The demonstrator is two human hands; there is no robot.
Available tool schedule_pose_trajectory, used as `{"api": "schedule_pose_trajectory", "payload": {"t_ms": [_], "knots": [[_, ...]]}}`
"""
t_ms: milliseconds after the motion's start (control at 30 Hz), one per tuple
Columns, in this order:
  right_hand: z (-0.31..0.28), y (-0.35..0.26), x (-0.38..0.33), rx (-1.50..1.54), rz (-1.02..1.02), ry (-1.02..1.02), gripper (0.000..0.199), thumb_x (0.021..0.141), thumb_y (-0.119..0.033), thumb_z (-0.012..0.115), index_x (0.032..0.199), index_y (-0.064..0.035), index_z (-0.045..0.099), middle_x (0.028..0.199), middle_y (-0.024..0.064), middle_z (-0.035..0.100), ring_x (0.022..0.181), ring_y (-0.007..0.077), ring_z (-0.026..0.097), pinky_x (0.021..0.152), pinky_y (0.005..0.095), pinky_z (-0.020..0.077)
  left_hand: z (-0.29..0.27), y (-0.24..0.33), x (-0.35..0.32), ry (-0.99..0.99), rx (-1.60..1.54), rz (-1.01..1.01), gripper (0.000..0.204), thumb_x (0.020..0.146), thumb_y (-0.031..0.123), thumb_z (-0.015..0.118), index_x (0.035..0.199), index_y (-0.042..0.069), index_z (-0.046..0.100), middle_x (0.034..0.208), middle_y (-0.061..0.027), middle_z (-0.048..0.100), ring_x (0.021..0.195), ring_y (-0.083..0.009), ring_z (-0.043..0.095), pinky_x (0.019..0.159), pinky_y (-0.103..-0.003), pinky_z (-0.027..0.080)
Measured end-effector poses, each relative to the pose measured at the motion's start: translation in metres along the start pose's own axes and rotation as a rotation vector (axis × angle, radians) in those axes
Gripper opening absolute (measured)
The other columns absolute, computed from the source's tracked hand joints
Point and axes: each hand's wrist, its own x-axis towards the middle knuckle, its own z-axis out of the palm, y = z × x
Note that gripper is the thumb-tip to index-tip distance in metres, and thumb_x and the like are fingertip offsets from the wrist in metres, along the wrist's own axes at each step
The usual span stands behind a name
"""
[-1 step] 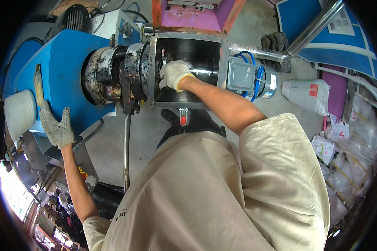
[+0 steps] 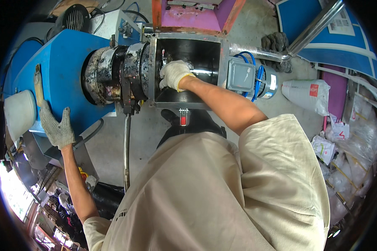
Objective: The person puts on a pair of work gloves and proceeds to clean a large blue industrial machine. They wipe the exterior surfaces and the interior of an open compartment using a cloth, focusing on removing residue from the metal parts.
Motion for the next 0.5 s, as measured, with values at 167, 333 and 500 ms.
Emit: {"api": "schedule_pose_trajectory", "payload": {"t_ms": [167, 333, 500], "knots": [[0.008, 0.019, 0.016, 0.122, -0.023, -0.025, 0.025, 0.083, -0.038, 0.074, 0.094, -0.0160, 0.081, 0.096, 0.0109, 0.077, 0.094, 0.0356, 0.073, 0.084, 0.0464, 0.0570, 0.001, -0.003, 0.001, -0.004, -0.011, 0.010, 0.085, 0.083, 0.034, 0.084, 0.152, 0.001, 0.048, 0.151, -0.0216, 0.053, 0.144, -0.0396, 0.045, 0.122, -0.049, 0.032], [-0.005, 0.005, 0.014, 0.036, 0.047, 0.002, 0.024, 0.091, -0.027, 0.061, 0.096, -0.0140, 0.081, 0.100, 0.0121, 0.077, 0.099, 0.0357, 0.073, 0.085, 0.0464, 0.0579, 0.003, -0.006, 0.000, -0.004, -0.007, -0.002, 0.086, 0.083, 0.034, 0.084, 0.153, 0.003, 0.047, 0.152, -0.0218, 0.052, 0.145, -0.0395, 0.043, 0.122, -0.049, 0.031], [-0.013, -0.007, 0.005, -0.008, 0.074, -0.090, 0.031, 0.086, -0.039, 0.070, 0.102, -0.0143, 0.080, 0.103, 0.0150, 0.076, 0.101, 0.0360, 0.072, 0.089, 0.0472, 0.0571, 0.003, -0.004, 0.000, -0.028, -0.003, -0.015, 0.086, 0.084, 0.035, 0.084, 0.154, 0.004, 0.046, 0.153, -0.0210, 0.051, 0.147, -0.0401, 0.041, 0.123, -0.049, 0.030]]}}
